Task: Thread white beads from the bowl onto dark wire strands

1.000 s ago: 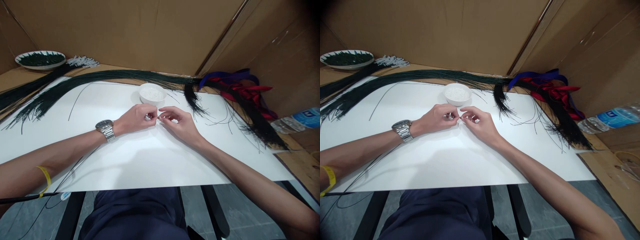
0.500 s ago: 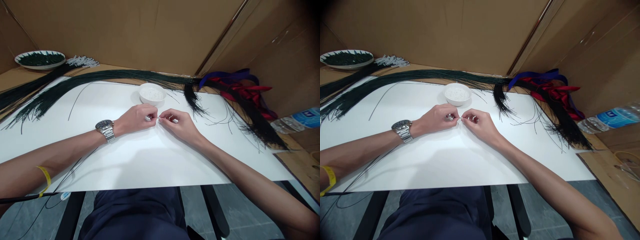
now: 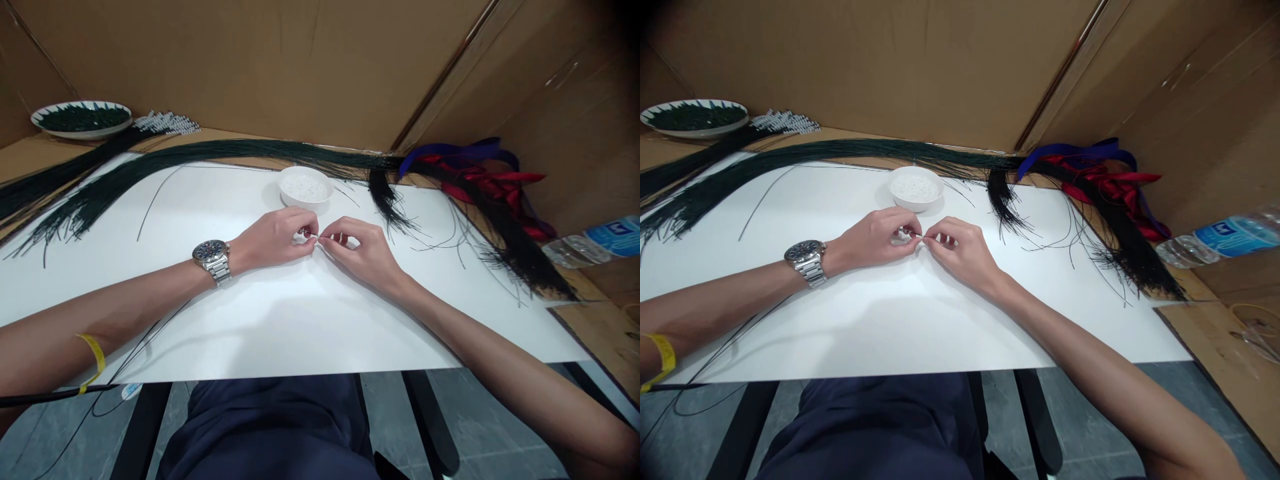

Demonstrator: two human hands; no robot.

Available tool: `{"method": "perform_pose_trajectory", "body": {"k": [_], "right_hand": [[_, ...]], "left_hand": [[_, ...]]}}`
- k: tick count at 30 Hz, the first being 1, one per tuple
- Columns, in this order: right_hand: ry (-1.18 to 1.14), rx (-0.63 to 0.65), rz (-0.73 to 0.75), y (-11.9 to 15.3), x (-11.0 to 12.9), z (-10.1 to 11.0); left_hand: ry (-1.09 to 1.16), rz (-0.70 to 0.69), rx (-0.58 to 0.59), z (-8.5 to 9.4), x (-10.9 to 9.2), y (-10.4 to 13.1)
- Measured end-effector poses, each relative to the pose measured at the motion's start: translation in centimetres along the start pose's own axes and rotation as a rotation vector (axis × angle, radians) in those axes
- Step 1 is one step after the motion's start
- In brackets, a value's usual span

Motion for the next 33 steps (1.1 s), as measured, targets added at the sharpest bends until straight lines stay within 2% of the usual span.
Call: {"method": "perform_pose_trajectory", "body": {"k": [9, 24, 33], "right_hand": [[0.031, 0.001, 0.086, 0.15, 0.61, -0.4], [0.058, 0.012, 0.06, 0.14, 0.57, -0.62], [0.128, -0.003, 0.035, 0.01, 0.14, 0.06]], "left_hand": [[0.05, 0.023, 0.071, -0.6, 0.16, -0.04], [0.059, 0.042, 0.096, -0.85, 0.27, 0.02], [0.058, 0.048, 0.055, -0.49, 0.39, -0.09]]}}
Point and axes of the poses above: each hand's wrist, its own y-axis away from the middle knuckle, its own z-axis out of the back of the hand, x = y × z, the point moved 9 cm from there along -y, towards the middle knuckle, and after that the axes turned 3 degrees about -x, right-handed, at the moved point
